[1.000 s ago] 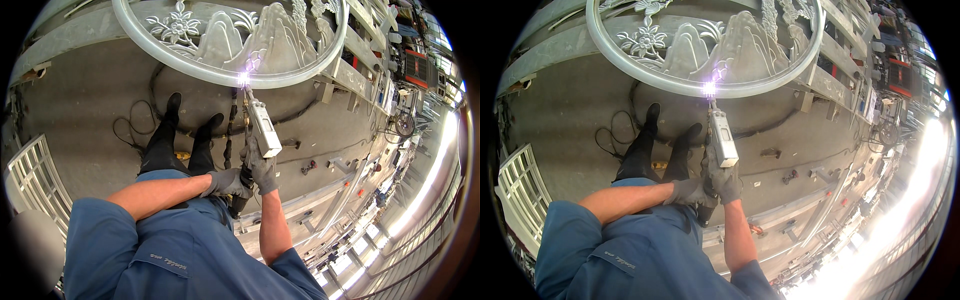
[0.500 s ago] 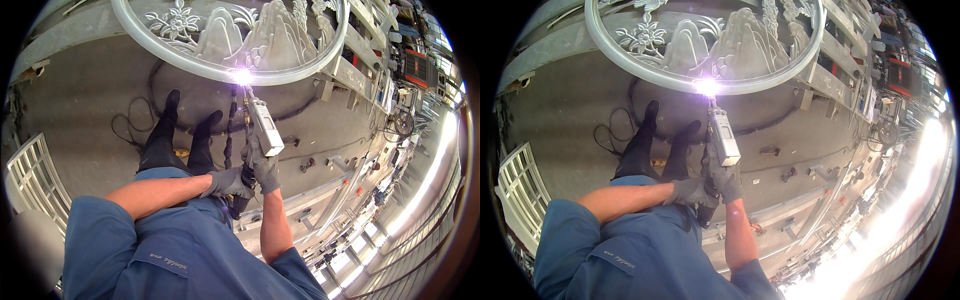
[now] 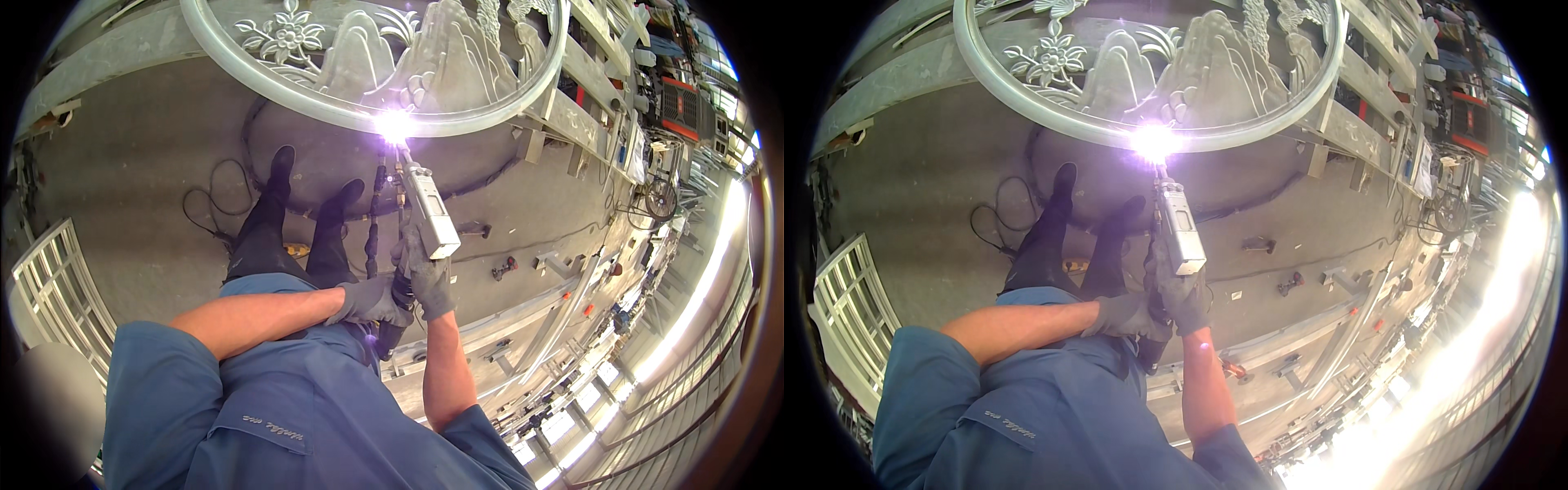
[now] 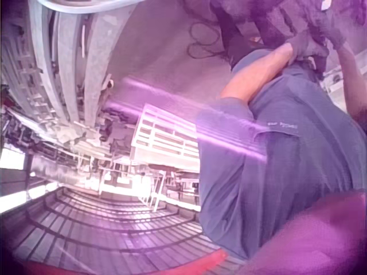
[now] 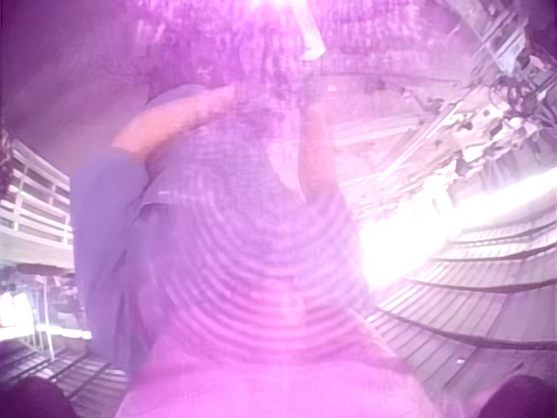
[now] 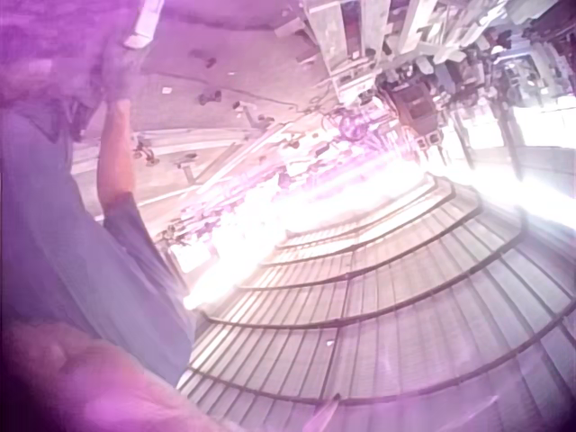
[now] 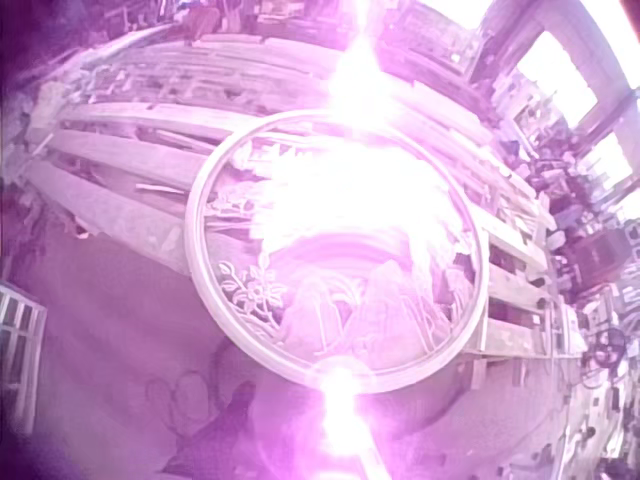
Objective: The person welds a large circular metal decorative panel with floral and landscape cutouts, using a handheld welding torch. They repeatedly reposition the panel on a support frame and weld along the rim and internal joints.
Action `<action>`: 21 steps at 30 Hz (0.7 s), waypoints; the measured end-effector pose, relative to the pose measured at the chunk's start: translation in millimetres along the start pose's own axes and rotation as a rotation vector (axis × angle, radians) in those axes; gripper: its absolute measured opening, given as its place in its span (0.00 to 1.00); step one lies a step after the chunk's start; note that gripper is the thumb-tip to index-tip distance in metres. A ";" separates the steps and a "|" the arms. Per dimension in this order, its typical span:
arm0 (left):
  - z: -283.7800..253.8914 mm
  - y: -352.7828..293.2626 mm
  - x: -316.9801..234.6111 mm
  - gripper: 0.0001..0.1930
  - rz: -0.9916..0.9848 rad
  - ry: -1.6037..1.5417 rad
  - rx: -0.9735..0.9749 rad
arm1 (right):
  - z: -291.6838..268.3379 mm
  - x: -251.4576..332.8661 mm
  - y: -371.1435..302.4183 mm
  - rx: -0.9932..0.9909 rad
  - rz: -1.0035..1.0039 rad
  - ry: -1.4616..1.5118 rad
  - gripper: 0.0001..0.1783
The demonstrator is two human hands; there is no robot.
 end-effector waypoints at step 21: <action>-0.9 -0.7 -23.7 0.13 0.093 0.180 -0.130 | -17.0 27.6 17.4 0.045 0.141 0.268 0.18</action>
Point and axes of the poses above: each hand's wrist, its own y-axis towards the middle knuckle, its own z-axis out of the palm, x = y × z, the point moved 1 cm from there along y, towards the middle knuckle, and after that the axes turned 12 degrees about -z, right-handed, at the moved point
